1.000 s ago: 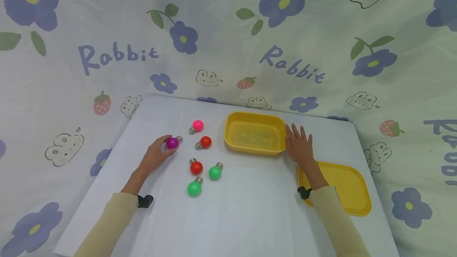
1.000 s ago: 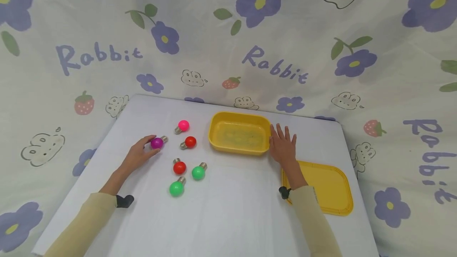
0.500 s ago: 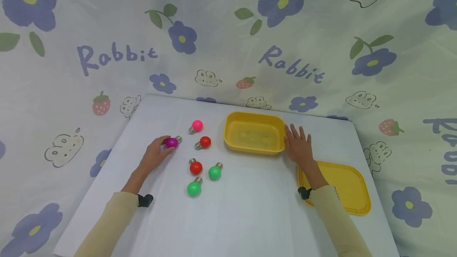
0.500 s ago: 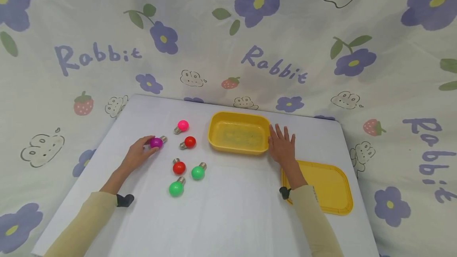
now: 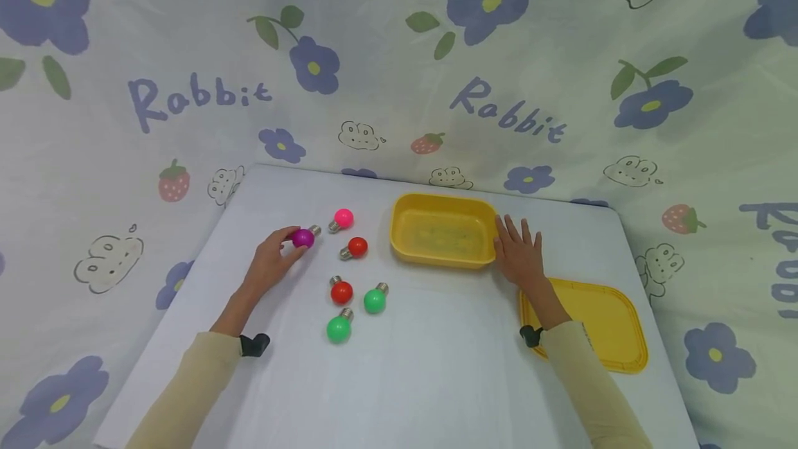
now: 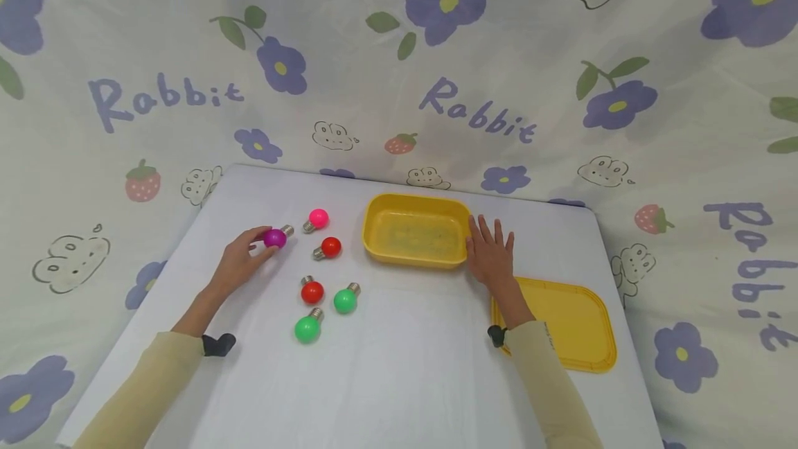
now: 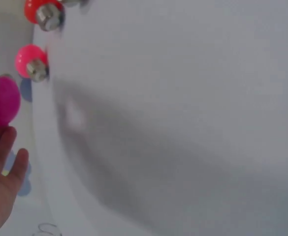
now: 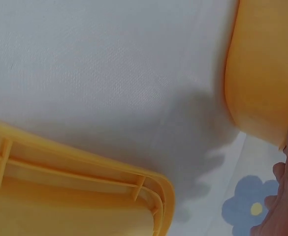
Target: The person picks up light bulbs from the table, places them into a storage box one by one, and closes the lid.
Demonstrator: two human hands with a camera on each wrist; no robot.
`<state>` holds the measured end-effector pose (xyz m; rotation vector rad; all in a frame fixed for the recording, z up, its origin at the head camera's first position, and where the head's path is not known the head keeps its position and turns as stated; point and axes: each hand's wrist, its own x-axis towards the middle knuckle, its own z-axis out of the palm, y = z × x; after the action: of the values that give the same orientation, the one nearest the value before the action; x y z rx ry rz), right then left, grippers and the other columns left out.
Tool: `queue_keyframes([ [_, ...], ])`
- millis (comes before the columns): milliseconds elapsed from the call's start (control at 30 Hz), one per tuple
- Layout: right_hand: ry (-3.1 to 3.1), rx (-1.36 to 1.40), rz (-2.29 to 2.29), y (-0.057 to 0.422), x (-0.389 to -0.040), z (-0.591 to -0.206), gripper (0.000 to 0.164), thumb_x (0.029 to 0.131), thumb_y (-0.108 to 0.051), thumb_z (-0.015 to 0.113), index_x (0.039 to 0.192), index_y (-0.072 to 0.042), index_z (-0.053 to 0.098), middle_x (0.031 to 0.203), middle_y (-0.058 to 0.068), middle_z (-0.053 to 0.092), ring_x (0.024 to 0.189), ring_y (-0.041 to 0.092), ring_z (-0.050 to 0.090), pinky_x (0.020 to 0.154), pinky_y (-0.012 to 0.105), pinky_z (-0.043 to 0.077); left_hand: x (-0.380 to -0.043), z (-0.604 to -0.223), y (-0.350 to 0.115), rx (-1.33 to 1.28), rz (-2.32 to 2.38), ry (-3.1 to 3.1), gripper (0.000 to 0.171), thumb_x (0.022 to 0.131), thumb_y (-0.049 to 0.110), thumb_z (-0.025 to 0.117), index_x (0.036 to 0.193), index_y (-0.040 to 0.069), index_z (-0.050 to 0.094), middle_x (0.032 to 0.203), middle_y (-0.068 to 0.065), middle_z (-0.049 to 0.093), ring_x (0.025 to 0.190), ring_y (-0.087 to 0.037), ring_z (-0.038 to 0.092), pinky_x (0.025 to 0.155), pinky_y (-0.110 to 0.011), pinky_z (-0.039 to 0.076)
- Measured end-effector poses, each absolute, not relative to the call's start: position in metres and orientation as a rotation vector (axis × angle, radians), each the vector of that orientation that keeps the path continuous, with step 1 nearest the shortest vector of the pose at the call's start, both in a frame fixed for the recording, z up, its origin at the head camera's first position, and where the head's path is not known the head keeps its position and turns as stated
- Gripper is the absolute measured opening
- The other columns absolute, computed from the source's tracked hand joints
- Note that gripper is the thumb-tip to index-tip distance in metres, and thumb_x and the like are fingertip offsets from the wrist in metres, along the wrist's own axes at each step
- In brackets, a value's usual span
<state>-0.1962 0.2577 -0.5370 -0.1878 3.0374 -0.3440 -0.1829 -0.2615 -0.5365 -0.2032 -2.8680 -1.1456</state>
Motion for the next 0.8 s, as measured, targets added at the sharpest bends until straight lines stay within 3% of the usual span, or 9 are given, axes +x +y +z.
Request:
queue_keyframes([
  [500, 3.048, -0.161, -0.29, 0.256, -0.199, -0.541, 0.057, 0.109, -0.034, 0.026, 0.161, -0.013, 0.015, 0.165, 0.014, 0.013, 0.149, 0.043, 0.0, 0.113, 0.07, -0.003, -0.197, -0.498, -0.185, -0.485, -1.271, -2.774, 0.055, 0.09, 0.007, 0.074, 0.14, -0.001, 0.051, 0.133, -0.02, 0.056, 0.122, -0.036, 0.054, 0.097, -0.055, 0.049],
  [800, 3.068, -0.154, -0.256, 0.256, -0.197, -0.543, 0.057, 0.109, -0.033, 0.027, 0.161, -0.013, 0.014, 0.165, 0.014, 0.012, 0.149, 0.043, 0.0, 0.112, 0.069, -0.005, -0.214, -0.497, -0.136, -0.56, -1.332, -2.815, 0.053, 0.092, 0.017, 0.075, 0.139, 0.005, 0.054, 0.134, -0.015, 0.058, 0.123, -0.031, 0.053, 0.099, -0.051, 0.049],
])
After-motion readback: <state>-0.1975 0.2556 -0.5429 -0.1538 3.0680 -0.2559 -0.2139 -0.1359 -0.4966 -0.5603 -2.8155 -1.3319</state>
